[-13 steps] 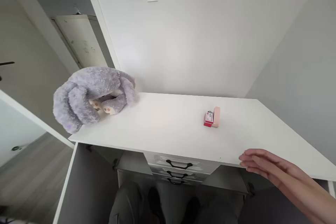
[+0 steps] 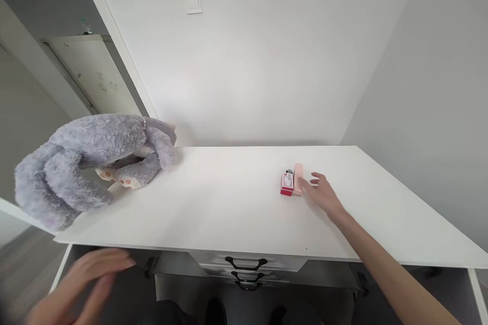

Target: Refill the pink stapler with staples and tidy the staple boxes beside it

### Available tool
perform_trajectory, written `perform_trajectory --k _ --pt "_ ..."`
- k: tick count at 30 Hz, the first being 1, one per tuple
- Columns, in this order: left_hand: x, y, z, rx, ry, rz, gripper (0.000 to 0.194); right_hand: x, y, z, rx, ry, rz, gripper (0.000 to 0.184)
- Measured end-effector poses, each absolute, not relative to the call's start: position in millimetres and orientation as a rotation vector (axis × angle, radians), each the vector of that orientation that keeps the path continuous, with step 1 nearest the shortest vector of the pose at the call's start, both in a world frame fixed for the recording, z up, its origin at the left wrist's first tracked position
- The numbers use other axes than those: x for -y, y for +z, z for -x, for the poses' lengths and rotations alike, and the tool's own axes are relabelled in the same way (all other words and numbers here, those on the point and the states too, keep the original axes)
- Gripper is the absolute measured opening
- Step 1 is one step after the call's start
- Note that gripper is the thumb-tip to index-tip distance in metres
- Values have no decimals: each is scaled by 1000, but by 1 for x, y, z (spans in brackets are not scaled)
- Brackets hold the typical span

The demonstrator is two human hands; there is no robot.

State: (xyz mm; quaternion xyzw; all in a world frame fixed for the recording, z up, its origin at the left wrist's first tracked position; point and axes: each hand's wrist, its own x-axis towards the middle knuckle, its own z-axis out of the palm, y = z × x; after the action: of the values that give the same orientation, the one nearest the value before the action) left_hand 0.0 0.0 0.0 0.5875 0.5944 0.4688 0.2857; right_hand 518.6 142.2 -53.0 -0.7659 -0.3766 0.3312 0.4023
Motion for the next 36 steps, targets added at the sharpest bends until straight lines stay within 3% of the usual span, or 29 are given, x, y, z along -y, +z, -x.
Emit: perform_trajectory --k 4,7,11,18,27,31,36 --pt "-86 1 -77 -1347 849 -2169 24 -182 -63 -507 974 899 1894 80" --pt "-125 -20 -98 -1365 667 -2102 31 -197 -65 -488 1050 884 1863 62" --pt "-147 -49 -93 -1377 691 -2010 32 -201 -70 -442 1209 862 1786 38" --pt "-158 -68 -90 -1433 759 -1944 30 -186 -87 -361 1376 943 1606 48" --pt "-153 -73 -81 -1472 778 -1843 28 -180 -89 -345 1302 876 1683 49" --pt "-153 -75 -84 -1450 791 -1950 40 -178 -86 -345 1319 894 1681 45" --pt "-158 -87 -105 -1363 842 -2135 71 -178 -86 -349 1360 927 1592 43"
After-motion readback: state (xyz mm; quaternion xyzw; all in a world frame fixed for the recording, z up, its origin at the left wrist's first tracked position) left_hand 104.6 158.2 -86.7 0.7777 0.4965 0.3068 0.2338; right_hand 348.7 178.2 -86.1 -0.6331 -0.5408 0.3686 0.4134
